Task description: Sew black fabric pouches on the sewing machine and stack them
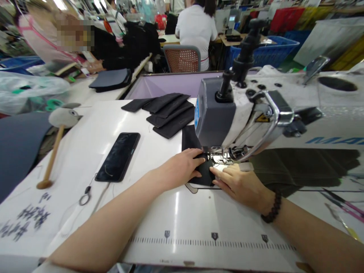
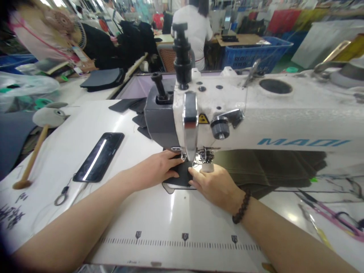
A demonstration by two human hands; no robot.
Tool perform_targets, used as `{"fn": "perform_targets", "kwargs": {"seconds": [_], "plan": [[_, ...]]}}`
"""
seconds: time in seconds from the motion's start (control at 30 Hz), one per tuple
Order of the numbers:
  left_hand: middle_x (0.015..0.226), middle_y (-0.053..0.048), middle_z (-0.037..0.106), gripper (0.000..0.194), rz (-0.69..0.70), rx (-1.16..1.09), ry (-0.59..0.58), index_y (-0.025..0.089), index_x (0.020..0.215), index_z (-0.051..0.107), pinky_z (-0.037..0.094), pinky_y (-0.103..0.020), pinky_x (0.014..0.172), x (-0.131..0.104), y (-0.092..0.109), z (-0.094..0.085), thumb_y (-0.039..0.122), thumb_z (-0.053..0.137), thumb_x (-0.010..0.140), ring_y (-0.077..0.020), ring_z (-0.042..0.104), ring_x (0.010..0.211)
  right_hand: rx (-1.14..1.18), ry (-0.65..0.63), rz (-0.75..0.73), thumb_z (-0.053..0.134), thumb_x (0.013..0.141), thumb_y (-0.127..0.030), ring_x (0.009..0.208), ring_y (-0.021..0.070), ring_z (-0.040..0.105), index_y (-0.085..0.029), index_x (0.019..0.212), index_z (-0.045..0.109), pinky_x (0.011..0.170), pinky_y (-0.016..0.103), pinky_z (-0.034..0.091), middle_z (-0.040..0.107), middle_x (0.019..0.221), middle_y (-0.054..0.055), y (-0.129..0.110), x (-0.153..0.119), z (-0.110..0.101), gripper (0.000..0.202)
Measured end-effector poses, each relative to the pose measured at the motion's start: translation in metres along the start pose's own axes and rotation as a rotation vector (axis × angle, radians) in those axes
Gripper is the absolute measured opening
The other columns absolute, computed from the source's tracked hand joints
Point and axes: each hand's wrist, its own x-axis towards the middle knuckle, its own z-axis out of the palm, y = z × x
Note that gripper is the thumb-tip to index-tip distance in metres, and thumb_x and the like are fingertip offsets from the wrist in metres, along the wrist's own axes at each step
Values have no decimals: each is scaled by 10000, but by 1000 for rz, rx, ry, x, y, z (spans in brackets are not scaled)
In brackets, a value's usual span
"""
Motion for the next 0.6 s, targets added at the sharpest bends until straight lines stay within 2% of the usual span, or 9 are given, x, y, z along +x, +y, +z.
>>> {"fn": "perform_targets", "kwargs": {"seconds": [0.3, 0.43, 0.5, 0.6], "plan": [[1166, -105, 505, 350, 31, 15, 44, 130, 1114, 540, 401, -327, 907, 1, -2, 0, 222, 600, 782, -227, 491, 1050, 0, -30, 49, 578, 778, -263, 698, 163, 592, -163, 1017, 605, 530, 242, 366, 668, 780, 40, 0, 2, 0, 260], [1064, -76, 547, 200, 163, 17, 47, 135, 1012, 598, 427, -301, 852, -6, 5, 2, 176, 511, 837, -193, 521, 956, 82, -26, -102, 507, 833, -277, 591, 133, 550, -152, 940, 616, 548, 253, 351, 615, 634, 7, 1, -3, -3, 198], [1002, -56, 565, 185, 230, -1, 27, 140, 960, 611, 441, -271, 804, -10, 10, 4, 146, 454, 863, -166, 529, 901, 97, -20, -173, 446, 867, -307, 561, 135, 527, -147, 909, 617, 542, 269, 336, 589, 607, 6, 1, -6, -4, 238], [959, -51, 573, 189, 243, -21, 16, 133, 915, 616, 450, -255, 759, -12, 13, 5, 153, 433, 876, -156, 528, 870, 89, -13, -206, 393, 891, -327, 540, 139, 504, -141, 893, 615, 522, 282, 306, 564, 584, 7, 0, -9, -3, 290]]}}
